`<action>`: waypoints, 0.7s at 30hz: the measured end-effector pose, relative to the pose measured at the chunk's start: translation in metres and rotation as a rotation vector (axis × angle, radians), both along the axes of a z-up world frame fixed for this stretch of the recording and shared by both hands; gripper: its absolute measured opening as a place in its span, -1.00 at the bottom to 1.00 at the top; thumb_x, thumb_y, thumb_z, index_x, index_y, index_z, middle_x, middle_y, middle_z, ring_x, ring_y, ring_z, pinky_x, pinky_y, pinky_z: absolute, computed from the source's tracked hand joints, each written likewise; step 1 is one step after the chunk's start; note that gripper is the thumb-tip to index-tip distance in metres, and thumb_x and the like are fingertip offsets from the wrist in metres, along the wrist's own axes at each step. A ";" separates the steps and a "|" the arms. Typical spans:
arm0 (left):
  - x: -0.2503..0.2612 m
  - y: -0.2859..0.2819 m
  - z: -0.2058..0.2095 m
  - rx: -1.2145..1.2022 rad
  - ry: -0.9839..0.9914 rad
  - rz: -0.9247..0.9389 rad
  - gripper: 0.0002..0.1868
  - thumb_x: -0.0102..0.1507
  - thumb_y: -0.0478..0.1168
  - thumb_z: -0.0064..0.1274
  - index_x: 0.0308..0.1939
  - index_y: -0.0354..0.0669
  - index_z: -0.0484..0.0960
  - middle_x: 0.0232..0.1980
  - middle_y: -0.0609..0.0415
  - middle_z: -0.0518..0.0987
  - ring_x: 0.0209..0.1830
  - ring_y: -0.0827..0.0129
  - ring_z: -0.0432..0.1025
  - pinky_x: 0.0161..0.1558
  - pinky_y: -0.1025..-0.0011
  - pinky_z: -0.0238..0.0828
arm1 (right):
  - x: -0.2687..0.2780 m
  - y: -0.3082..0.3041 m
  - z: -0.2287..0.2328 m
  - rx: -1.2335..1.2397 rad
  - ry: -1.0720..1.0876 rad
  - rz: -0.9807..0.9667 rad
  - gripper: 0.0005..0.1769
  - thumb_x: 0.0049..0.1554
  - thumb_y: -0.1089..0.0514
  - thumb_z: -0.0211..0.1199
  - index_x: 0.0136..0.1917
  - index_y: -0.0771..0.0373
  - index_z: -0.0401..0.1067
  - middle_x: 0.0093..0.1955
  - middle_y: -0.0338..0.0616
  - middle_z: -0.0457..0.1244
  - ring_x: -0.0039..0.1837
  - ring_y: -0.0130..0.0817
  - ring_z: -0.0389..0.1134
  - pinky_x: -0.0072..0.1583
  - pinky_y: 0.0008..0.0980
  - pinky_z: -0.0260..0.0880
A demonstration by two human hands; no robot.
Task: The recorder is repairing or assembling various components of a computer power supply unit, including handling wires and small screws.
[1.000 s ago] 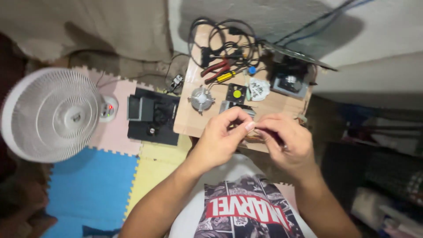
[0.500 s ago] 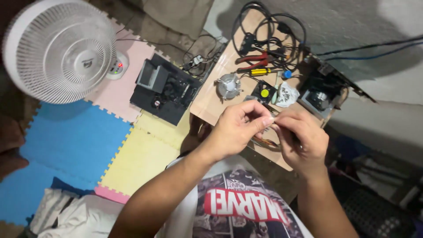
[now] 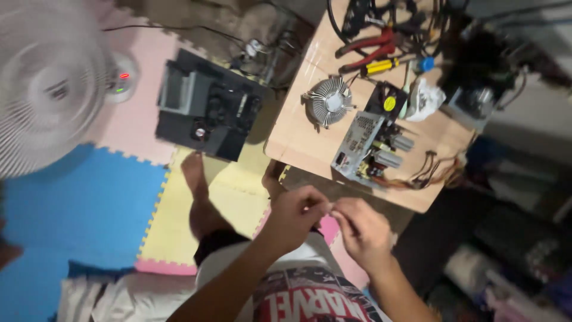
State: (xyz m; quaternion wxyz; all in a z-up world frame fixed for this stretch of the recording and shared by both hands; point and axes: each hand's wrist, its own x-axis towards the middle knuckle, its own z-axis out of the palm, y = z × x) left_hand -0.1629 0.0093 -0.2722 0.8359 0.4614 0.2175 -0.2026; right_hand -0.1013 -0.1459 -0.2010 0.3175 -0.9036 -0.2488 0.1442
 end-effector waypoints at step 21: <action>-0.039 0.106 -0.086 -0.290 0.072 -0.221 -0.90 0.30 -0.33 0.12 -0.28 -0.30 0.55 -0.39 0.16 0.54 -0.45 0.58 0.42 -0.37 0.56 0.38 | -0.080 0.095 -0.088 0.016 -0.104 -0.040 -0.80 0.24 0.35 0.28 0.09 0.37 0.31 -0.05 0.04 0.30 -0.05 -0.09 0.40 -0.07 -0.27 0.43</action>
